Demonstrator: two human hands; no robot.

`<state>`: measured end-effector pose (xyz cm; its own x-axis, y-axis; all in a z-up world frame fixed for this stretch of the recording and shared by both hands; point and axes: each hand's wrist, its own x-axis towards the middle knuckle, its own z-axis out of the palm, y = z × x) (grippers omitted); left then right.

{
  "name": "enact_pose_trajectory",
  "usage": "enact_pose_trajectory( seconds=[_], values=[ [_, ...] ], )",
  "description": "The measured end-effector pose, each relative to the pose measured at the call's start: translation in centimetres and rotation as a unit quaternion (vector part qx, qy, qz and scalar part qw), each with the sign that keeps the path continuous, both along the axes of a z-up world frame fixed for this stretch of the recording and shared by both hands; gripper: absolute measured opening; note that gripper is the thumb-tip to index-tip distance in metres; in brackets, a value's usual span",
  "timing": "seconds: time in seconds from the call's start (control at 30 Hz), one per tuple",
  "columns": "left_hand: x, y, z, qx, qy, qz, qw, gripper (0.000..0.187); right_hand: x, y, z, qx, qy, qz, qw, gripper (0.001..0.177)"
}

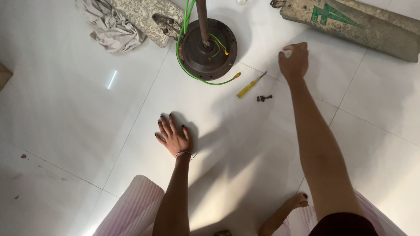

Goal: The person wipes a fan blade with a cloth, then attaches it to the fan motor hub using screws and a screwdriver. They repeat the process for a second fan blade, securing both to the hub.

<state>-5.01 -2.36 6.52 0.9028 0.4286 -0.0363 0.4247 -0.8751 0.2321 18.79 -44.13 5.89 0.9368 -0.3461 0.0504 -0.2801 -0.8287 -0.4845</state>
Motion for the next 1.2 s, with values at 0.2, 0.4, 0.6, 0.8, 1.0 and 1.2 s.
enact_pose_trajectory(
  seconds=[0.2,0.4,0.6,0.8,1.0,1.2],
  values=[
    [0.2,0.1,-0.3,0.004,-0.009,0.001,1.000,0.071,4.0,-5.7,-1.8,-0.159,0.001,0.100,0.982,0.053],
    [-0.4,0.0,-0.5,-0.002,-0.014,0.009,1.000,0.069,9.8,-5.9,-3.8,-0.264,0.116,0.118,0.950,0.067],
    [-0.2,0.0,-0.6,0.001,-0.004,0.008,1.000,0.071,10.2,-7.5,-6.2,-0.284,0.082,0.148,0.944,0.071],
    [0.1,-0.1,-0.4,-0.011,-0.016,0.006,1.000,0.071,9.4,-9.2,-7.0,-0.302,0.023,0.169,0.938,0.050],
    [0.0,-0.1,0.1,-0.021,-0.019,0.010,1.000,0.070,8.2,-10.0,-6.0,-0.316,-0.089,0.198,0.924,0.025],
    [0.5,-0.1,0.7,-0.018,-0.007,0.008,1.000,0.071,6.2,-10.0,-3.7,-0.282,-0.226,0.167,0.917,0.025]
  ],
)
